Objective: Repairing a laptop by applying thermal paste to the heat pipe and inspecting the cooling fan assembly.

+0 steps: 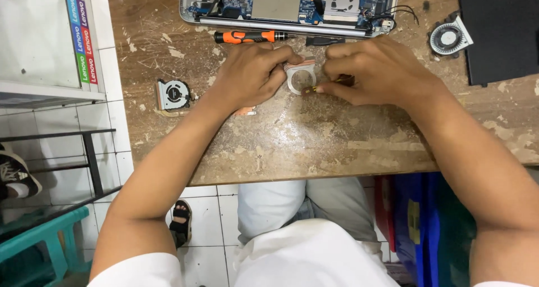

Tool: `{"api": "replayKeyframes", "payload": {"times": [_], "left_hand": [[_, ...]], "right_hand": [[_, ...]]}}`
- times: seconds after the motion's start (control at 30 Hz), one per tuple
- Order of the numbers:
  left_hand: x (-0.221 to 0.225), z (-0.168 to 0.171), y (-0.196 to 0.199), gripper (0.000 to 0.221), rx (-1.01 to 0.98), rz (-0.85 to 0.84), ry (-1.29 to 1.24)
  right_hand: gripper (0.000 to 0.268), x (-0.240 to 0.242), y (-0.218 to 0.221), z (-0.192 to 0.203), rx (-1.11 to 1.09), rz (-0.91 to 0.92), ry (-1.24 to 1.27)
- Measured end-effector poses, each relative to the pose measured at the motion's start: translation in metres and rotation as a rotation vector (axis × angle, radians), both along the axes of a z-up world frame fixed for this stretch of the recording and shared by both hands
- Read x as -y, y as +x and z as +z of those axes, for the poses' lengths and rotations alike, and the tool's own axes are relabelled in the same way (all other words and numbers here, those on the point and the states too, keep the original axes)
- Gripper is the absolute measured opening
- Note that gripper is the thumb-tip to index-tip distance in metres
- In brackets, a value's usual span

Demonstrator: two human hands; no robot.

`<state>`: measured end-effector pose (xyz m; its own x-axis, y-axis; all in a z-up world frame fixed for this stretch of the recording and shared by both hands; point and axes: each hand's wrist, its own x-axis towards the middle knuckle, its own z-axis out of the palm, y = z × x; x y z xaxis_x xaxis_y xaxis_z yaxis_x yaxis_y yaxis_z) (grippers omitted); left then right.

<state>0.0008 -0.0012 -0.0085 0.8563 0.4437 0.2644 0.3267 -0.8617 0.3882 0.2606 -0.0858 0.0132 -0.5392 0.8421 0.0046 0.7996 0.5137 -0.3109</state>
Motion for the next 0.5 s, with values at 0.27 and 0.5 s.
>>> {"api": "replayKeyframes", "payload": {"times": [0.27, 0.5], "left_hand": [[-0.003, 0.0, 0.004, 0.033, -0.004, -0.007, -0.009], [-0.002, 0.002, 0.002, 0.035, 0.025, -0.028, -0.011]], "right_hand": [[0.033, -0.005, -0.002, 0.003, -0.028, 0.032, -0.03], [0.039, -0.008, 0.007, 0.011, -0.048, 0.012, -0.098]]}}
